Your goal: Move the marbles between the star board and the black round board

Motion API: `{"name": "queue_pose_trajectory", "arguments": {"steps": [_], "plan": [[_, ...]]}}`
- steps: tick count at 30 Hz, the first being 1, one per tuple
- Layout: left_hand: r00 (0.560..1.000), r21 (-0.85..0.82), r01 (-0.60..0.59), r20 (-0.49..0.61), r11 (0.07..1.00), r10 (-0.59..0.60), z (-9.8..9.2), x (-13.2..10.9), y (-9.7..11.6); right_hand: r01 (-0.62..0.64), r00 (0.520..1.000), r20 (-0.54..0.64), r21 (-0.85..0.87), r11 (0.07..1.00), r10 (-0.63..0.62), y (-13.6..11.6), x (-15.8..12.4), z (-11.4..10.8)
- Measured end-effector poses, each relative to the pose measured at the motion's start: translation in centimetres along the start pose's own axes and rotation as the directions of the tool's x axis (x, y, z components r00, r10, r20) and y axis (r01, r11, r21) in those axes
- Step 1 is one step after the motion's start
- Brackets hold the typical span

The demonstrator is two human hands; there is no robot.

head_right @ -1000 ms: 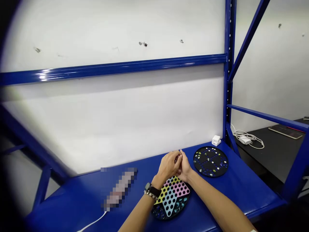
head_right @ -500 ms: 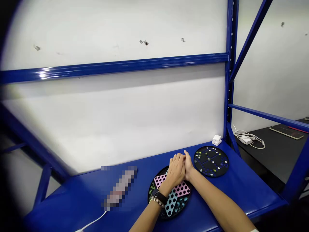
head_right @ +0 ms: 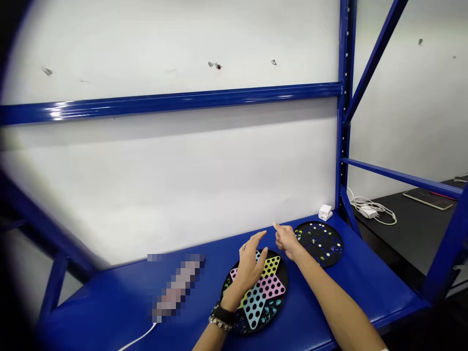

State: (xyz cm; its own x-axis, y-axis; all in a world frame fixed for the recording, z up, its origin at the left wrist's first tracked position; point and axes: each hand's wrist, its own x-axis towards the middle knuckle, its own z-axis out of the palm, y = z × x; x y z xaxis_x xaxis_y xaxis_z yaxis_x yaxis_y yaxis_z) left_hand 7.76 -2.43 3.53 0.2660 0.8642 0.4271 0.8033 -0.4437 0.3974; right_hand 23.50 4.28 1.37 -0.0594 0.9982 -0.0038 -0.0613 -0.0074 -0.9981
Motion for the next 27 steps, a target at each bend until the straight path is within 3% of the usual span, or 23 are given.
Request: {"name": "queue_pose_trajectory", "arguments": {"steps": [2,3,5,7,9,13,16,22,27], "plan": [[0.997,-0.049,0.052,0.052,0.997,-0.049,-1.6,-1.5,-1.1,0.087,0.99,-0.078,-0.3,0.95,-0.115,0.1,0.4,-2.1],[0.994,-0.068,0.07,0.091,0.995,-0.064,-2.5,-2.3,-1.7,0.094,0.979,-0.11,-0.495,0.864,-0.17,0.2,0.5,-3.2],[0.981,-0.052,0.137,0.142,0.989,-0.128,-4.2,-4.1,-3.0,0.015,0.969,-0.138,-0.795,0.607,-0.204,0.7,0.8,-5.1],[0.964,0.03,0.227,0.137,0.973,-0.229,-5.6,-5.8,-4.1,-0.065,0.974,-0.144,-0.915,0.398,-0.173,1.2,1.0,-6.3],[0.939,0.136,0.292,0.147,0.947,-0.311,-6.5,-7.4,-4.8,-0.097,0.98,-0.146,-0.942,0.321,-0.132,1.6,1.1,-6.9],[0.905,0.291,0.305,0.208,0.907,-0.371,-6.3,-9.4,-5.5,-0.089,0.964,-0.144,-0.966,0.242,-0.223,1.4,1.0,-6.6],[0.916,0.319,0.276,0.198,0.907,-0.348,-5.3,-9.7,-5.7,0.003,0.955,-0.072,-0.968,0.249,-0.288,1.1,0.6,-5.4],[0.943,0.416,0.192,0.173,0.889,-0.284,-4.3,-7.8,-5.8,0.352,0.918,0.258,-0.88,0.318,-0.301,1.2,-0.9,-1.0],[0.933,0.534,0.103,0.24,0.839,-0.267,-4.2,-5.6,-5.6,0.435,0.891,0.351,-0.842,0.319,-0.288,1.8,-2.4,1.8]]}}
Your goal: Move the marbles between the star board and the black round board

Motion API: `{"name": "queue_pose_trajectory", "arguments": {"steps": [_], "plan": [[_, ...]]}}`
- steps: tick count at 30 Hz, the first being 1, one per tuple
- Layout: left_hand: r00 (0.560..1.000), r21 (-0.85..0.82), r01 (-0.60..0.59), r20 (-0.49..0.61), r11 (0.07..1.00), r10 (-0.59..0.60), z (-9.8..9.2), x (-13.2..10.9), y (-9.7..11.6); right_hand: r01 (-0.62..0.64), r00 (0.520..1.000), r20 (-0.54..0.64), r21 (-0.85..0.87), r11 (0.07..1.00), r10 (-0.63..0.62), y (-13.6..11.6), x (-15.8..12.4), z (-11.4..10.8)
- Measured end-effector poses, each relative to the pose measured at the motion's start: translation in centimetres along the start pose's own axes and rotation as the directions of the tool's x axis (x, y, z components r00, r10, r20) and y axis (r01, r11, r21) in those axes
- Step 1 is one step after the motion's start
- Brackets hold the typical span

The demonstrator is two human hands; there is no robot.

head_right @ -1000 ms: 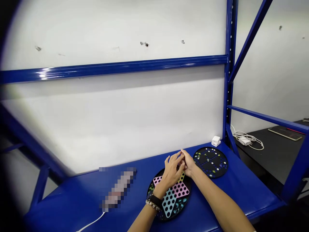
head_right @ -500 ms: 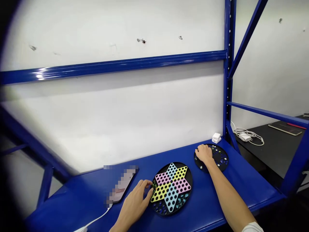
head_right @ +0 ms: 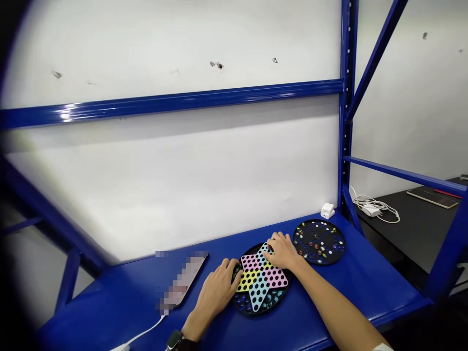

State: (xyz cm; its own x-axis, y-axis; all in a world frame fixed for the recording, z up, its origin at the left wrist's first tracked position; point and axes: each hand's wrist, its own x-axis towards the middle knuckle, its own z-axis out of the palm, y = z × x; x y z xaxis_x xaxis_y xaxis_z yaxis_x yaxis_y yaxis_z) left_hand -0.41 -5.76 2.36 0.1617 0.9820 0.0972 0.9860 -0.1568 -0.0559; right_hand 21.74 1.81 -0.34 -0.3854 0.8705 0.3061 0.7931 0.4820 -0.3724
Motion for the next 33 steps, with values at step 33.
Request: {"name": "queue_pose_trajectory", "arguments": {"steps": [33], "plan": [[0.991,-0.053,0.068,0.119,0.996,-0.061,1.0,2.1,0.6,-0.051,0.998,0.027,0.016,0.999,0.051,-0.5,-0.2,-0.2]]}}
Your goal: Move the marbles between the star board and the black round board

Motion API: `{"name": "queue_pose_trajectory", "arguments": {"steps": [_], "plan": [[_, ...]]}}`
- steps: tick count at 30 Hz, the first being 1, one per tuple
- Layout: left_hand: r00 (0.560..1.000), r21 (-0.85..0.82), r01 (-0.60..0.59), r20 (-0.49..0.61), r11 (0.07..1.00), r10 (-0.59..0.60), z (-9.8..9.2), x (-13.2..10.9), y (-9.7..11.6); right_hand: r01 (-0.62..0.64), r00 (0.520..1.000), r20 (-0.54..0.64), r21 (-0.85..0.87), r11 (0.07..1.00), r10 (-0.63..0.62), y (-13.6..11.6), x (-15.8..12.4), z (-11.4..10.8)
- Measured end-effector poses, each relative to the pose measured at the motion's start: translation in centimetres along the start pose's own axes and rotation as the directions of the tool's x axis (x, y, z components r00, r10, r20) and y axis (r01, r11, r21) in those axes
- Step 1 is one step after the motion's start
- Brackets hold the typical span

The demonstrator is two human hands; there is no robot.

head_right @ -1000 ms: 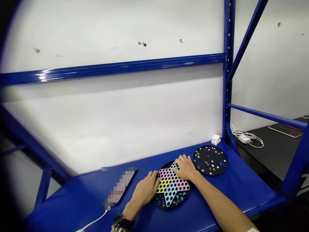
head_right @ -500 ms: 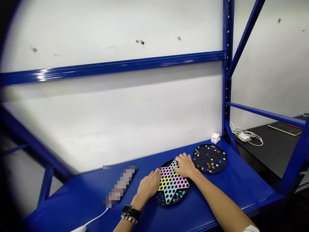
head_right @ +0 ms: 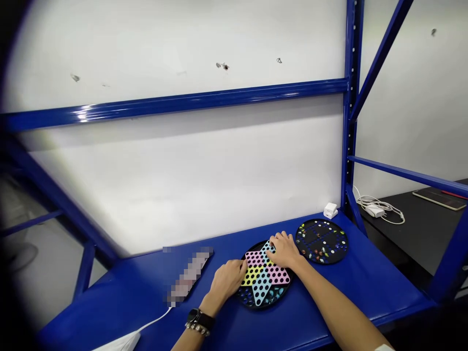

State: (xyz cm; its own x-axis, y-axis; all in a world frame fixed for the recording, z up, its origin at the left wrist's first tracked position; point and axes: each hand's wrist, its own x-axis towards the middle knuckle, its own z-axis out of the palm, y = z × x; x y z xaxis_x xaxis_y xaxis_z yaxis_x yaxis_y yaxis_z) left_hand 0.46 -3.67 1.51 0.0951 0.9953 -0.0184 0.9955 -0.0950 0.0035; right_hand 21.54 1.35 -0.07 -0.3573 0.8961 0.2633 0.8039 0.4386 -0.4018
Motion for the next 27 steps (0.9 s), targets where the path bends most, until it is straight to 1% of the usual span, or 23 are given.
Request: {"name": "queue_pose_trajectory", "arguments": {"steps": [4,8,10,14,17,22,27], "plan": [[0.999,-0.05,0.041,-0.012,0.998,-0.042,-0.2,-0.1,0.0,-0.01,1.0,0.004,0.009,1.0,0.01,0.0,0.0,0.0],[0.993,-0.121,0.114,-0.003,0.986,-0.115,-0.5,-0.1,-0.1,-0.015,1.0,0.003,0.026,1.0,0.015,0.0,0.1,0.1],[0.994,-0.11,0.108,-0.009,0.988,-0.11,-0.7,-0.1,-0.1,-0.02,1.0,0.004,0.028,0.999,0.02,0.0,0.1,0.0],[0.998,-0.04,0.055,-0.006,0.998,-0.056,-0.9,0.1,0.0,-0.023,1.0,0.004,0.031,0.999,0.023,-0.1,0.0,-0.1],[0.999,-0.019,0.046,0.001,0.999,-0.046,-0.8,0.2,-0.1,-0.022,1.0,0.012,0.04,0.999,0.022,-0.1,0.0,-0.1],[0.998,-0.089,0.066,0.002,0.994,-0.066,-0.3,0.3,-0.5,-0.021,1.0,0.005,0.036,0.999,0.021,-0.1,0.1,0.1],[0.991,-0.12,0.132,-0.011,0.984,-0.135,-0.2,0.5,-1.0,-0.028,1.0,0.001,0.066,0.997,0.028,-0.1,0.2,0.0]]}}
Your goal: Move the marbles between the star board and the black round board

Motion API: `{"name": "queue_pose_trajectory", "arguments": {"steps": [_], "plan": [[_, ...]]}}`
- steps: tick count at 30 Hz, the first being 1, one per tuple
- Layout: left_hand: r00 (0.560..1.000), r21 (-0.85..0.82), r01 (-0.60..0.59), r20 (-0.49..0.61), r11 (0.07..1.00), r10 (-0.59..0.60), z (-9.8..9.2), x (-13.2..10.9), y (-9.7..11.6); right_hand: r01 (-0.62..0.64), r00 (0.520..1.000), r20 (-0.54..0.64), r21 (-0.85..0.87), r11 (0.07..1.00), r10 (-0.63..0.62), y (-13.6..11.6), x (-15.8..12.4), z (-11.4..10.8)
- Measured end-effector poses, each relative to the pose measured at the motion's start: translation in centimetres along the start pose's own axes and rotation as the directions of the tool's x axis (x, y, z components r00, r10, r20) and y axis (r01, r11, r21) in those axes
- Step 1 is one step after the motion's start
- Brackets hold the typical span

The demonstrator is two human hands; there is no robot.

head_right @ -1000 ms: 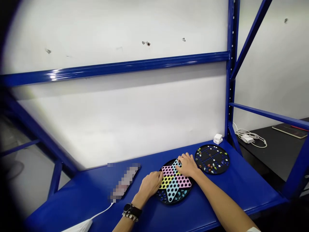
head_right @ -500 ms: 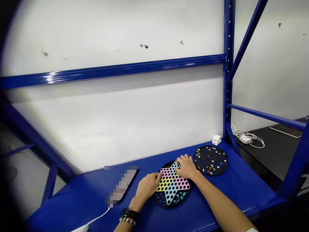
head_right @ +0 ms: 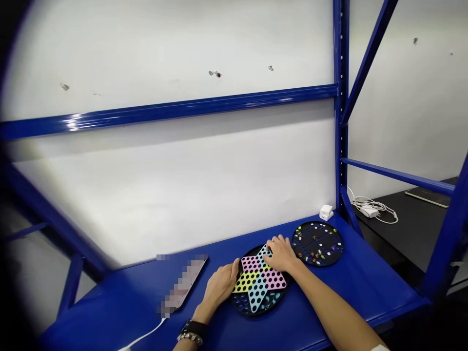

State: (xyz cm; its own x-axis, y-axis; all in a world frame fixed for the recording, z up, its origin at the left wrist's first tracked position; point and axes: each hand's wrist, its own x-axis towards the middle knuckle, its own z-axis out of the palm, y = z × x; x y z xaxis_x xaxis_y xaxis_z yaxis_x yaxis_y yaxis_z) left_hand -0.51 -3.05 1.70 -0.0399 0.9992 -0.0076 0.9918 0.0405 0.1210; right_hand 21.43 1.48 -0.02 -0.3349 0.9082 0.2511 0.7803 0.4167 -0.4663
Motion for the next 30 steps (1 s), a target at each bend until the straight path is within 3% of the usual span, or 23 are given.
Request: {"name": "queue_pose_trajectory", "arguments": {"steps": [5,10,15,17,19,21,23,26,30], "plan": [[1.0,-0.02,-0.016,-0.009,1.0,0.016,-0.2,0.4,-0.1,-0.026,0.999,-0.046,0.079,0.997,0.029,0.2,0.3,0.1],[0.998,-0.03,-0.02,-0.057,0.999,0.018,-0.1,0.7,-0.2,-0.025,0.983,-0.174,0.175,0.984,0.056,-0.4,0.5,-0.2],[0.982,-0.148,-0.024,-0.191,0.989,-0.004,-1.4,0.7,1.0,0.011,0.971,-0.218,0.466,0.885,0.102,-2.0,0.8,-0.1],[0.962,-0.21,-0.073,-0.272,0.975,0.013,-2.5,0.6,2.5,-0.034,0.983,-0.105,0.7,0.713,0.15,-2.8,0.9,0.4],[0.946,-0.236,-0.147,-0.317,0.961,0.067,-3.6,0.5,4.8,-0.208,0.977,0.168,0.894,0.396,0.134,-3.7,0.9,1.1],[0.925,-0.208,-0.249,-0.341,0.946,0.168,-4.2,0.4,7.2,-0.408,0.913,0.405,0.91,0.074,0.056,-4.5,0.7,1.7],[0.904,-0.137,-0.321,-0.341,0.937,0.26,-4.2,0.4,9.3,-0.474,0.874,0.484,0.869,-0.139,0.043,-4.9,0.5,2.1],[0.878,-0.025,-0.392,-0.308,0.919,0.366,-3.5,0.2,10.9,-0.443,0.862,0.495,0.842,-0.307,0.115,-4.8,0.4,2.1],[0.839,-0.058,-0.466,-0.345,0.883,0.421,-3.3,-0.3,10.2,-0.412,0.851,0.501,0.822,-0.393,0.157,-3.6,0.9,1.1]]}}
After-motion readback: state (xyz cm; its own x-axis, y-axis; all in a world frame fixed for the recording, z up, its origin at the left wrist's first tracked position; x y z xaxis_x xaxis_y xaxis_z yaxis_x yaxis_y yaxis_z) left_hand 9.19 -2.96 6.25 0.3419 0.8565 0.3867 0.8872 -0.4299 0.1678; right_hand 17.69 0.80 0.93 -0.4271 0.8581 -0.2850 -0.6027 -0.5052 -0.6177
